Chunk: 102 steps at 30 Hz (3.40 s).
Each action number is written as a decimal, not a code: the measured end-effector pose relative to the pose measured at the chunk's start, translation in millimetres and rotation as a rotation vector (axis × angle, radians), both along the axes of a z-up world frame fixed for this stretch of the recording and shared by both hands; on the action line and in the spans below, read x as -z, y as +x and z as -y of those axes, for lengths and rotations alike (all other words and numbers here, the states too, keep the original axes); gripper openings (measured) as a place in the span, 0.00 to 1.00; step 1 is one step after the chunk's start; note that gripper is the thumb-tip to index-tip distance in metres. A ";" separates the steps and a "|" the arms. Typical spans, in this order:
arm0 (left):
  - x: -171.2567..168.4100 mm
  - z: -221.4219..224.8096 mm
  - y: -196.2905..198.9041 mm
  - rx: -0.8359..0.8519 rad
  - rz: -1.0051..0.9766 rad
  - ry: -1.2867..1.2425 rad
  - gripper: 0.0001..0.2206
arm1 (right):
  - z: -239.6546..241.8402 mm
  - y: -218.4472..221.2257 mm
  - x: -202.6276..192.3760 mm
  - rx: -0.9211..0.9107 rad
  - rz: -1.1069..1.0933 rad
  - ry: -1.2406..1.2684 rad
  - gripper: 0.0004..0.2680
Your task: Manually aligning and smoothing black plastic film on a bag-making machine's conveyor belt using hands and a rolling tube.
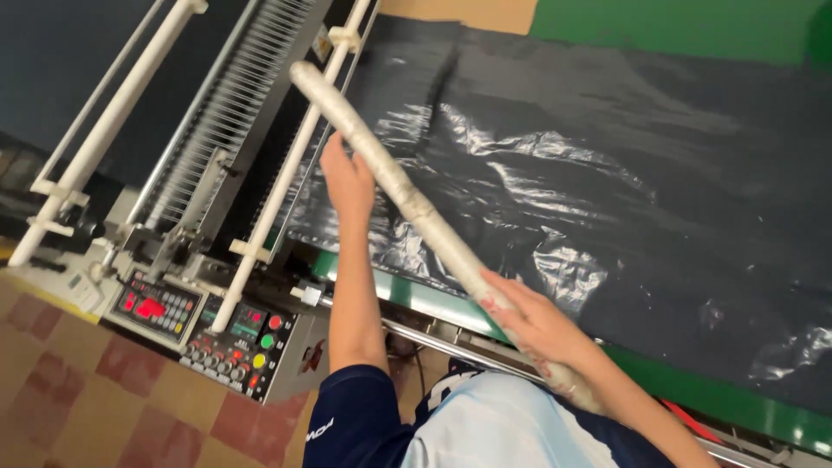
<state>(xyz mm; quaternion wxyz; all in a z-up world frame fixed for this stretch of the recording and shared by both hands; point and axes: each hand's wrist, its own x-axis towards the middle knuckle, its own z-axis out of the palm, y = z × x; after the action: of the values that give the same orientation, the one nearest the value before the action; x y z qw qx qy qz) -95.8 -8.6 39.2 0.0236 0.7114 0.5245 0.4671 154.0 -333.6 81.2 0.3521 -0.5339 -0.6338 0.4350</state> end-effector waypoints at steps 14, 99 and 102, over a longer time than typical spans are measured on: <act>63.5 14.0 144.3 0.217 -0.456 -0.495 0.30 | 165.0 195.7 49.1 0.983 0.217 -0.345 0.24; -2.6 12.8 58.6 0.213 -0.003 0.112 0.18 | 52.0 33.3 -25.2 0.258 -0.212 -0.203 0.23; -16.5 27.7 36.5 0.158 0.064 0.055 0.17 | 39.0 21.8 -13.3 0.105 -0.211 -0.110 0.22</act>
<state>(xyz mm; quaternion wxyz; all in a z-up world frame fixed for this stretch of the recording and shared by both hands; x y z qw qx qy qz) -59.3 -36.3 55.7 0.0576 0.7358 0.4525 0.5005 175.8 -372.6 94.5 0.4095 -0.5361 -0.5396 0.5038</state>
